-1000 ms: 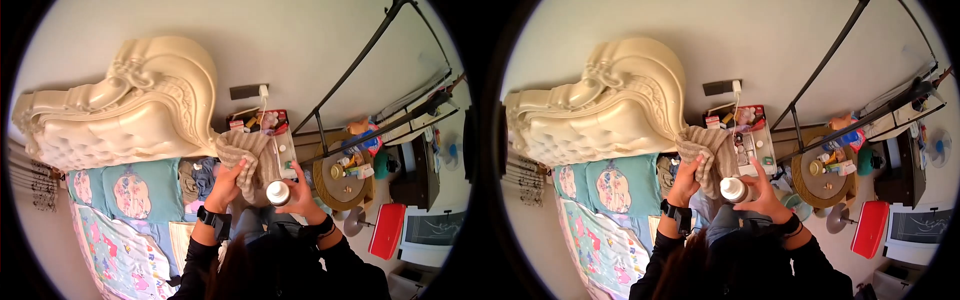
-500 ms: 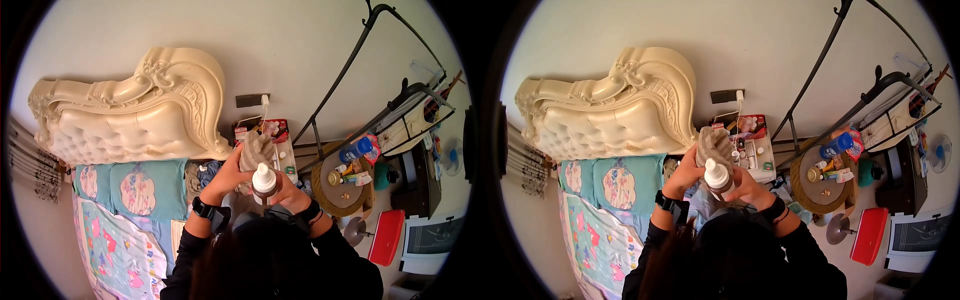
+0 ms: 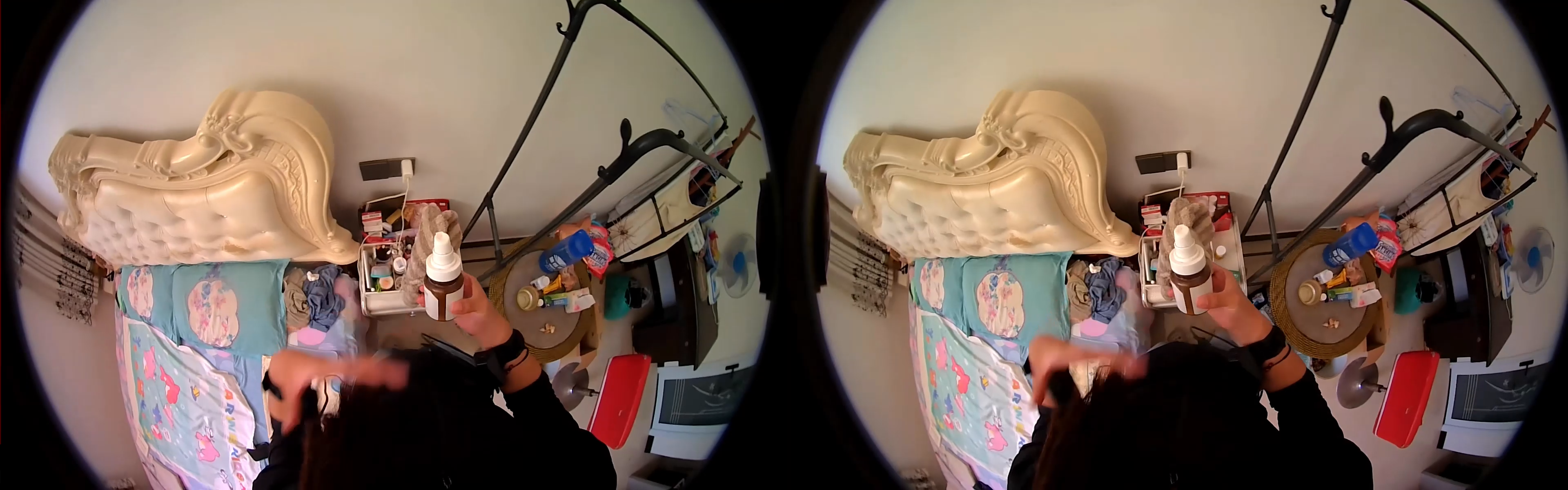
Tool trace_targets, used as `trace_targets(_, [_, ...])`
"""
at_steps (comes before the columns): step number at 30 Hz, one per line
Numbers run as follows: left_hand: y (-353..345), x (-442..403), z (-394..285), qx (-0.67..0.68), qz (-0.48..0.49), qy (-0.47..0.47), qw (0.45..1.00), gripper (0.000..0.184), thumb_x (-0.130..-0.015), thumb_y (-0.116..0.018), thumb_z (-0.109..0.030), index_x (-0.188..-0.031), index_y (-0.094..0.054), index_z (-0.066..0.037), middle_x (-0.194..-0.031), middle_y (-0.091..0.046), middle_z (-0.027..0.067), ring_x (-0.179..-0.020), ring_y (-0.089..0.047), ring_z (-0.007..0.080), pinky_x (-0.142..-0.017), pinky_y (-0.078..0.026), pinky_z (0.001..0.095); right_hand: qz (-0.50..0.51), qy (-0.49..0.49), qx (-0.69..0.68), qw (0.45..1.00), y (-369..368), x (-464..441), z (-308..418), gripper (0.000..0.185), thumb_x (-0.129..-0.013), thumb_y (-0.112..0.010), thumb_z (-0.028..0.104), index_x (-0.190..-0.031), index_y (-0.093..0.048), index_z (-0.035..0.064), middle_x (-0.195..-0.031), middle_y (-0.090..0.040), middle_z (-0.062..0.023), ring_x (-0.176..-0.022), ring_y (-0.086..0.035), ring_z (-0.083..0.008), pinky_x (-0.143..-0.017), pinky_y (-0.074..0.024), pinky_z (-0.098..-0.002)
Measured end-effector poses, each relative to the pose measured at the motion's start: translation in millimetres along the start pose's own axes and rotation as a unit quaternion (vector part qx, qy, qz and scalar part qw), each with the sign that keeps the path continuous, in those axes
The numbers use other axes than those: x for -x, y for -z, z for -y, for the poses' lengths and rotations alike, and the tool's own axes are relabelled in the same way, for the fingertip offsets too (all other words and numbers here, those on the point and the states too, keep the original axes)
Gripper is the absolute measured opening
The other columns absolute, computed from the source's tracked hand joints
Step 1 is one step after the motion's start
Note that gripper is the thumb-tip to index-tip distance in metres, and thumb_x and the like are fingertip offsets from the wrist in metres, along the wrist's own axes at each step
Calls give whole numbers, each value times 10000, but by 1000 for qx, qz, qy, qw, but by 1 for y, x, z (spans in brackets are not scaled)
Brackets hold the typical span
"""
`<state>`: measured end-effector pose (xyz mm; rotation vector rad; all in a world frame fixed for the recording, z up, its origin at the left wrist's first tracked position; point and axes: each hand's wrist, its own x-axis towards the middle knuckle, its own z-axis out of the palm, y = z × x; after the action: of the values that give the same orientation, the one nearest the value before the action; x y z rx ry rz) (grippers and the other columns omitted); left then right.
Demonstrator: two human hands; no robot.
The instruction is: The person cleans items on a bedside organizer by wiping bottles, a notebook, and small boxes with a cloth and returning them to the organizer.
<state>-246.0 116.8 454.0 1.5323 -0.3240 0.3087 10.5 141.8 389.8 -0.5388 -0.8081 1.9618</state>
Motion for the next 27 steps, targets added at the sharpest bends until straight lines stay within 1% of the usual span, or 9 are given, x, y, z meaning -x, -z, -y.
trace_targets(3, [-66, -21, -24, -129, 27, 32, 991, 599, -847, -365, -411, -1289, -206, -39, -1266, -229, 291, -1181, -241, 411, -917, -184, 546, 6, -1, 15, 1000, 15, 10, 19, 743, -519, -760, 223, -1122, -393, -10, -1000, -540, -117, -896, -554, -246, -847, -419, -389])
trace_targets(11, [-106, -53, -86, -386, 25, -194, 902, 344, -846, -250, -209, -1124, -386, -58, -1023, -430, 220, -988, -422, 349, -786, -345, 489, -3, 21, 27, 999, 41, 36, 56, 764, -510, -770, 235, -1127, -391, -8, -1001, -540, -108, -923, -538, -244, -840, -418, -405])
trace_targets(16, [-79, -34, -53, -63, 111, -540, 832, 312, -843, -255, -136, -1065, -464, -73, -867, -545, 160, -829, -543, 265, -659, -445, 430, 31, 25, 30, 999, 45, 43, 70, 785, -488, -788, 253, -1120, -402, -7, -996, -545, -103, -939, -534, -241, -840, -420, -403])
trace_targets(17, [-68, -49, -17, 4, -113, -616, 780, 278, -824, -395, -181, -1074, -464, -80, -836, -559, 130, -783, -561, 211, -669, -442, 411, 35, 27, 27, 999, 42, 41, 72, 786, -482, -792, 243, -1118, -405, -8, -995, -547, -106, -937, -536, -239, -839, -420, -403])
trace_targets(18, [-59, -45, 5, 90, -267, -581, 764, 404, -748, -595, -283, -1090, -465, -111, -863, -583, 33, -877, -530, 208, -587, -433, 356, 37, 30, 24, 999, 37, 41, 72, 789, -468, -800, 213, -1115, -408, -11, -992, -551, -114, -920, -544, -237, -836, -421, -387])
trace_targets(19, [-19, -10, 25, 49, -294, -393, 870, 446, -748, -594, -283, -1102, -452, -51, -953, -567, 79, -918, -525, 225, -696, -429, 355, 65, 35, 26, 997, 37, 40, 72, 781, -496, -788, 185, -1141, -393, -10, -1017, -541, -105, -937, -534, -225, -843, -409, -360])
trace_targets(20, [-15, -71, 8, -30, -592, -219, 775, 463, -742, -600, -260, -1086, -455, 15, -1018, -534, 128, -938, -517, 238, -788, -406, 362, 93, 38, 26, 995, 36, 40, 72, 775, -523, -775, 157, -1167, -378, -10, -1041, -530, -96, -953, -524, -214, -849, -398, -334])
trace_targets(24, [38, -128, 26, -198, -469, 94, 856, 367, -779, -535, -122, -1115, -450, -3, -1117, -435, 98, -1058, -416, 186, -890, -332, 325, 106, 37, 13, 994, 38, 38, 64, 798, -511, -783, 147, -1177, -371, -12, -1074, -513, -82, -987, -501, -191, -873, -379, -319])
trace_targets(27, [44, -147, 62, -235, -527, 125, 807, 356, -775, -528, -69, -1105, -423, 8, -1020, -491, 97, -965, -453, 144, -845, -354, 282, 130, 21, 11, 991, 45, 33, 60, 785, -516, -777, 130, -1175, -374, -12, -1088, -503, -73, -1006, -482, -178, -881, -367, -308])
